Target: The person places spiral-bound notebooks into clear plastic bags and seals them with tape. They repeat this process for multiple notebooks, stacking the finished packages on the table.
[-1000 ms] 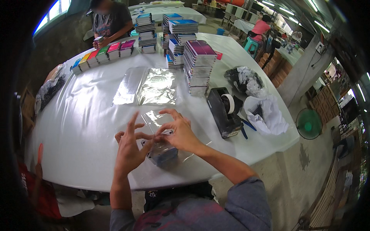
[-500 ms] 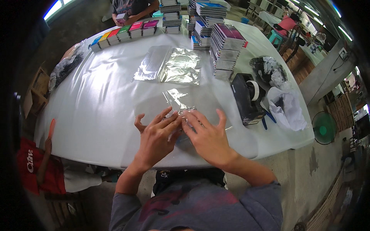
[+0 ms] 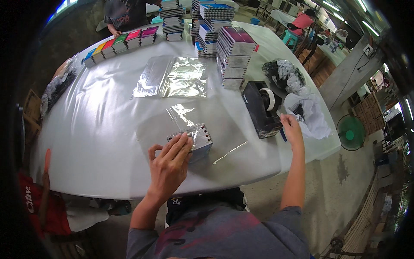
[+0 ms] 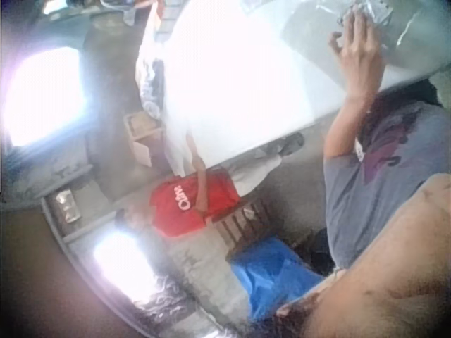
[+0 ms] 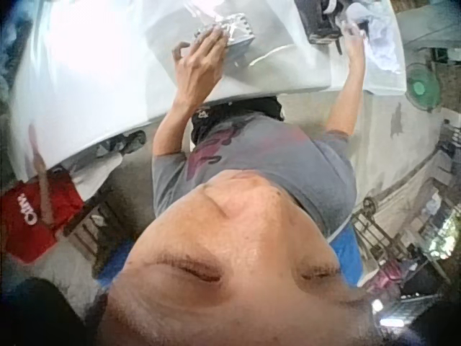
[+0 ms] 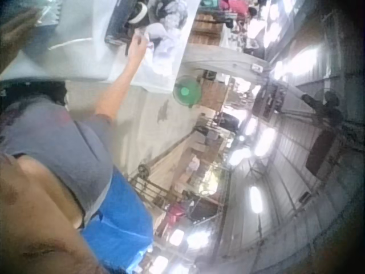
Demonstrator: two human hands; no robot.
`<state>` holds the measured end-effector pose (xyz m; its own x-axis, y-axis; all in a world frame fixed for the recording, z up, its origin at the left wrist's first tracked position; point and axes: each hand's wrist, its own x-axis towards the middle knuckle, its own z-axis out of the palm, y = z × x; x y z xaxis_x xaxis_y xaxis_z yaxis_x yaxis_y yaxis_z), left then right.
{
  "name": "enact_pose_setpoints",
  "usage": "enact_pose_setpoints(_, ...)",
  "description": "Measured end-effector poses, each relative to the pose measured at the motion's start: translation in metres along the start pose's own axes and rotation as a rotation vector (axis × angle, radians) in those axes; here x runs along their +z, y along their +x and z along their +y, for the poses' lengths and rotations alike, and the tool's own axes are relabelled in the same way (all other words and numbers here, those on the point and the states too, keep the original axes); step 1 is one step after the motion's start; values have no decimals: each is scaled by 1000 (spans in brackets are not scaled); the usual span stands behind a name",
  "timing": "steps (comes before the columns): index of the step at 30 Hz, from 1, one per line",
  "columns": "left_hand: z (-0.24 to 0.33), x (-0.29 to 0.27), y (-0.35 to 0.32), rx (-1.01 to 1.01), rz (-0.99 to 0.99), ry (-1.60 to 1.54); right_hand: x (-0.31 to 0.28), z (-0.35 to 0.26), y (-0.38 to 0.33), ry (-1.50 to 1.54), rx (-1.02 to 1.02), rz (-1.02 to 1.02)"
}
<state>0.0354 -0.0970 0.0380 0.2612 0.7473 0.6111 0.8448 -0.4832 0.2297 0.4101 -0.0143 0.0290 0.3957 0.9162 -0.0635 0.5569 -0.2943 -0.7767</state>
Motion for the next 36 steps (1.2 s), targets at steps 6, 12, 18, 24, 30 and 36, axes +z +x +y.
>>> enact_pose_setpoints(6, 1, -2, 1, -38, -16, -30, 0, 2, 14, 331, 261, -356)
enact_pose_setpoints(12, 1, -4, 3, -31, -29, -22, 0, 14, 3, 717, 250, -331)
enact_pose_setpoints(18, 2, -6, 4, -34, -53, -11, 13, 48, -20, 1062, 138, -196)
enact_pose_setpoints(24, 1, -6, 3, -44, -63, 1, 12, 68, -35, 1092, 85, -184)
enact_pose_setpoints(30, 1, -7, 4, -27, -70, -2, 12, 76, -39, 1049, -35, -162)
enact_pose_setpoints(36, 3, -6, 4, -78, -64, -107, 17, 83, -41, -373, -242, 380)
